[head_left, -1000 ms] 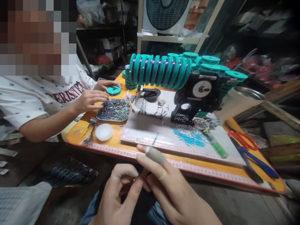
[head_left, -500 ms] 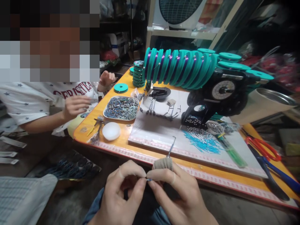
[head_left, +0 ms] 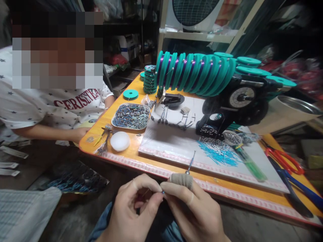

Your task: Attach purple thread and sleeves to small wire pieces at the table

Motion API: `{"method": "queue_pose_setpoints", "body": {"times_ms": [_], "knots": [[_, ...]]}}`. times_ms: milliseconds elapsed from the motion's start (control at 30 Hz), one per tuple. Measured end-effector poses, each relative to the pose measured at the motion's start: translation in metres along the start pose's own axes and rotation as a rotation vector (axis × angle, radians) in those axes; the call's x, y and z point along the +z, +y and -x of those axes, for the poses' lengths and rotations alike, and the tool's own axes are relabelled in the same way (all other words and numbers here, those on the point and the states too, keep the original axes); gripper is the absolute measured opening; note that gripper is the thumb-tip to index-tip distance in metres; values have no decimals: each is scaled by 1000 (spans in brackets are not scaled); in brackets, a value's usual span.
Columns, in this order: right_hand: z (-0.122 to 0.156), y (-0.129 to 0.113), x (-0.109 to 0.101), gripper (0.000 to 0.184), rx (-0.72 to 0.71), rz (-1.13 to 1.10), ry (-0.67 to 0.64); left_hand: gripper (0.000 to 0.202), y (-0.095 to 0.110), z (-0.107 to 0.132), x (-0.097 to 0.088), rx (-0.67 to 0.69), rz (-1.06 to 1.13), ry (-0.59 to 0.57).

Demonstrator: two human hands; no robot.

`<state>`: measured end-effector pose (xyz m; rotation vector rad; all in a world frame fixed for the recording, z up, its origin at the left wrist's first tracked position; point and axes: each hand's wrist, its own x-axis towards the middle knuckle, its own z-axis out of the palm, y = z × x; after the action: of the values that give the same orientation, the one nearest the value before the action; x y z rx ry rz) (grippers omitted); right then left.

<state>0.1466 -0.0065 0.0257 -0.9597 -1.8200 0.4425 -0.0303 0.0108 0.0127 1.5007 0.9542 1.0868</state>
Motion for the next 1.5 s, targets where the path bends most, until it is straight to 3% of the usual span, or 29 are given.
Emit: {"method": "queue_pose_setpoints", "body": {"times_ms": [133,300,500,567,700,967,1133,1333,1500], "knots": [[-5,-5,1,26,71,-153,28,9,1,-1,1,-64,81,3],[-1,-8,-1,22,151,-164,0,11,5,-2,2,-110,194,-4],[3,-9,1,18,207,-108,74,16,11,-7,4,-401,910,-148],[5,-7,1,17,255,-117,95,16,12,-8,5,-436,1030,-160],[12,-3,0,17,332,-169,132,14,15,-6,6,-400,913,-135],[18,-4,1,16,366,-179,140,35,15,4,9,-273,658,-71],[18,-4,4,14,352,-204,151,36,15,7,11,-291,563,-28],[13,-12,8,15,347,-252,186,35,12,6,11,-316,515,-147],[8,-13,7,15,323,-270,168,39,8,8,8,-317,277,-185]]}}
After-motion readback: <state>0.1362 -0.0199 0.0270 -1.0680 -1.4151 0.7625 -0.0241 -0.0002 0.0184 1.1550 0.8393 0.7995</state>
